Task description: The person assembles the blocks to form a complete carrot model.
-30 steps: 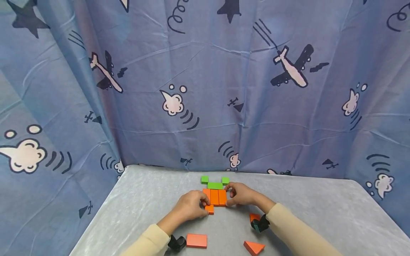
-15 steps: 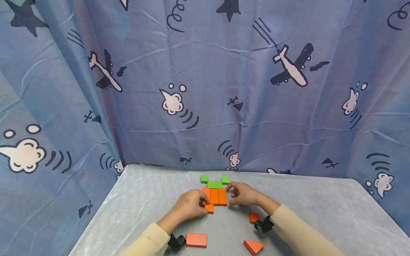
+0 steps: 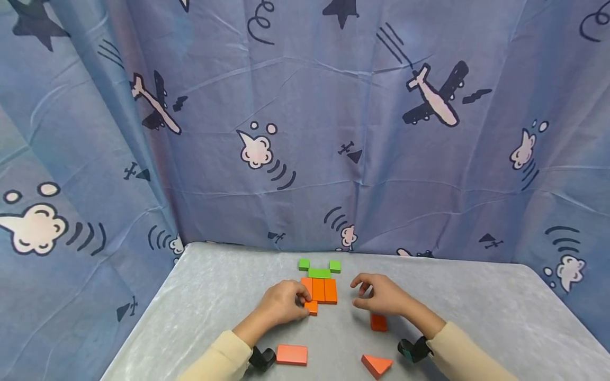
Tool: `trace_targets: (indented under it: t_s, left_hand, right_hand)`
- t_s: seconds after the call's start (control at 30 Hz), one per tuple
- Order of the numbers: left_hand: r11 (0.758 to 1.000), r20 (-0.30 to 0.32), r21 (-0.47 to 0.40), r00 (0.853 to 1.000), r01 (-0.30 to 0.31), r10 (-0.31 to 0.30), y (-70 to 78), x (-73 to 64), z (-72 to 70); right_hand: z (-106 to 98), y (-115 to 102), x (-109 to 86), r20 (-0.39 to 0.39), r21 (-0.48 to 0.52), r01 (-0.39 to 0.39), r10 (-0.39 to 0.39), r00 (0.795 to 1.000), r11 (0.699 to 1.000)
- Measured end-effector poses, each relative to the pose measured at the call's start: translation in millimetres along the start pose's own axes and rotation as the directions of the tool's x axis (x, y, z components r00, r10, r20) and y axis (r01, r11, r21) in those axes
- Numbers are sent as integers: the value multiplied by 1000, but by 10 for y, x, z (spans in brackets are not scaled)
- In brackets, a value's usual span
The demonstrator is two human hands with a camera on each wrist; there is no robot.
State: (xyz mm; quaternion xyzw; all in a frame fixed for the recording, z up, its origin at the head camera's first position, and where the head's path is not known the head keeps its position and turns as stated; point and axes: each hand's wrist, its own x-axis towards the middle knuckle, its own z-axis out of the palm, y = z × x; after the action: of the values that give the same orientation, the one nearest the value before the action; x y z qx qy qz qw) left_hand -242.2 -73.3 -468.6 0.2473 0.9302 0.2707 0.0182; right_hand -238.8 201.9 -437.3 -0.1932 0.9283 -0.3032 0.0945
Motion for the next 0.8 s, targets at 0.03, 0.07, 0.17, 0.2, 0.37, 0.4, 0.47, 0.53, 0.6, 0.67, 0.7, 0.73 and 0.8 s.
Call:
trace_targets:
  t_s: [0.03, 0.07, 0.17, 0.2, 0.37, 0.4, 0.47, 0.53, 0.6, 0.67, 0.7, 0.73, 0.8]
  left_hand:
    - [1000, 0, -1, 1000, 0, 0, -3, 0, -2]
    - [1000, -2, -1, 1000, -1, 1, -6, 1, -4]
    - [1000, -6, -6, 1000, -3, 3, -15, -1, -3]
    - [1000, -8, -7, 1000, -5, 4, -17, -2, -3]
    - [1000, -9, -13, 1000, -3, 3, -26, -13, 1]
    - [1000, -7, -11, 1000, -1, 1, -28, -13, 2]
    - [1000, -7, -8, 1000, 0, 0, -29, -13, 4]
    - [1000, -9, -4, 1000, -1, 1, -28, -12, 4]
    - [1000, -14, 2, 1000, -7, 7, -26, -13, 9]
    - [1000, -15, 6, 1000, -6, 6, -21, -14, 7]
    - [1000, -14, 8, 1000, -5, 6, -20, -13, 8]
    - [1000, -14, 8, 1000, -6, 6, -20, -12, 10]
    - [1000, -15, 11, 1000, -5, 6, -19, -10, 12]
  right_hand:
    - [-14, 9, -29, -1, 5, 4, -4, 1000, 1000]
    - [-26, 21, -57, 0, 9, 9, -9, 1000, 1000]
    - [-51, 46, -140, 0, 11, 11, -11, 1000, 1000]
    - [-56, 53, -169, 1, 9, 8, -8, 1000, 1000]
    - [-37, 97, -301, 0, -51, -12, 12, 1000, 999]
    - [-28, 107, -325, -2, -66, -12, 12, 1000, 998]
    - [-7, 118, -367, -4, -101, -22, 22, 1000, 995]
    - [13, 126, -398, -10, -131, -34, 33, 999, 991]
    - [31, 133, -421, -13, -146, -43, 42, 999, 988]
    - [46, 139, -438, -17, -153, -45, 42, 999, 987]
    - [54, 144, -444, -18, -153, -45, 42, 999, 987]
    - [60, 148, -449, -18, -151, -46, 44, 999, 987]
    - [71, 152, -456, -22, -148, -49, 46, 999, 988]
